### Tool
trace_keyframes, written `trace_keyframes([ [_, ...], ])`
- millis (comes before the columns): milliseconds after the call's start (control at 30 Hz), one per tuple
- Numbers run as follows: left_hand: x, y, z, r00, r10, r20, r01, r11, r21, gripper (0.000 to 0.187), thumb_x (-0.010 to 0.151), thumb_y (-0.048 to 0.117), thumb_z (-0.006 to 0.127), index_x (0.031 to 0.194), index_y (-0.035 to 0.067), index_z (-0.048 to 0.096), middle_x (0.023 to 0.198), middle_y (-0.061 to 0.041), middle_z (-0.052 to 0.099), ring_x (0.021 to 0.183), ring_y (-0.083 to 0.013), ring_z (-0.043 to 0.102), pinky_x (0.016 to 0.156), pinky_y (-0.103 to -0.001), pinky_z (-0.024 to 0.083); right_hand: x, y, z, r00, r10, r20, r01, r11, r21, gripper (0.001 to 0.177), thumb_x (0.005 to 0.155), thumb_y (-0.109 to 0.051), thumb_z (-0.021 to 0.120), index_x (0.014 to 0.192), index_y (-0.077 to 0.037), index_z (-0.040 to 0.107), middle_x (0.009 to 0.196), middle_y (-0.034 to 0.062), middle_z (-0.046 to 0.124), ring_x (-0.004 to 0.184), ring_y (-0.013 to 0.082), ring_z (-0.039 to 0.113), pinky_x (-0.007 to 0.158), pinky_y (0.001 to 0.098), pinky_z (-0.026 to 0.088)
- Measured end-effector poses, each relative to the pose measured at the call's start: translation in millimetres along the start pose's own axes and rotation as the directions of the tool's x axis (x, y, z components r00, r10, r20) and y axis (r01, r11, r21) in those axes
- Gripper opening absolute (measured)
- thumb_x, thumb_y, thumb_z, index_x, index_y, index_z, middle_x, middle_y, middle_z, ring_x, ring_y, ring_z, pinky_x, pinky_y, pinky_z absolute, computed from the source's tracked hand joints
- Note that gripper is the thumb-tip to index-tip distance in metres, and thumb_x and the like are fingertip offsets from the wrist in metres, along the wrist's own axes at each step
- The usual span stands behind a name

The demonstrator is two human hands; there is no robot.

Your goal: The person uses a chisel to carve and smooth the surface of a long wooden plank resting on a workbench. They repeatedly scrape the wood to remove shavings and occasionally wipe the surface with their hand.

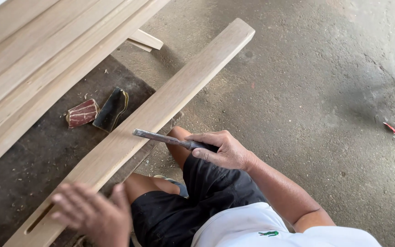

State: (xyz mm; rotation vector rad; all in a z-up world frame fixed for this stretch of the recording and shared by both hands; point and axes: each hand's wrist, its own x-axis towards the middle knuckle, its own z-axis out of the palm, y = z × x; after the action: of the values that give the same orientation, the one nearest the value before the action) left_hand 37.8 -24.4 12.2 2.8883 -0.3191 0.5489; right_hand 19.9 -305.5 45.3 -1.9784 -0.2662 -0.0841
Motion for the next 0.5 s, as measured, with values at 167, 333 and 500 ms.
trace_keyframes([
  [167, 8, 46, 4, 0.976, 0.187, 0.112, -0.175, 0.979, -0.106, 0.077, 0.084, 0.053, 0.032, 0.133, -0.004, 0.015, 0.139, -0.016, 0.000, 0.129, -0.0266, -0.006, 0.105, -0.043, -0.007, 0, -4, 2, 0.999, -0.015, 0.035, 0.015, 1.000, 0.008, 0.037, 0.081, -0.029, 0.050, 0.107, -0.003, 0.052, 0.085, 0.0059, 0.063, 0.074, 0.0137, 0.061, 0.066, 0.0241, 0.046],
  [333, 8, 31, -4, 0.986, 0.154, 0.070, -0.155, 0.988, 0.014, 0.072, 0.087, 0.044, 0.040, 0.130, -0.013, 0.034, 0.139, -0.023, 0.019, 0.130, -0.0271, 0.004, 0.104, -0.041, -0.007, -2, -10, 0, 0.994, 0.043, 0.097, -0.051, 0.995, 0.080, 0.039, 0.078, -0.021, 0.056, 0.112, -0.004, 0.048, 0.090, 0.0032, 0.061, 0.078, 0.0111, 0.057, 0.072, 0.0239, 0.044],
  [500, -7, 35, -1, 0.988, 0.110, 0.110, -0.115, 0.993, 0.034, 0.077, 0.089, 0.054, 0.032, 0.133, -0.007, 0.015, 0.138, -0.019, 0.000, 0.128, -0.0324, -0.006, 0.105, -0.047, -0.003, 0, -13, 2, 0.970, 0.192, 0.152, -0.220, 0.955, 0.199, 0.044, 0.076, -0.024, 0.055, 0.113, -0.003, 0.047, 0.105, 0.0030, 0.055, 0.094, 0.0101, 0.049, 0.084, 0.0265, 0.040],
])
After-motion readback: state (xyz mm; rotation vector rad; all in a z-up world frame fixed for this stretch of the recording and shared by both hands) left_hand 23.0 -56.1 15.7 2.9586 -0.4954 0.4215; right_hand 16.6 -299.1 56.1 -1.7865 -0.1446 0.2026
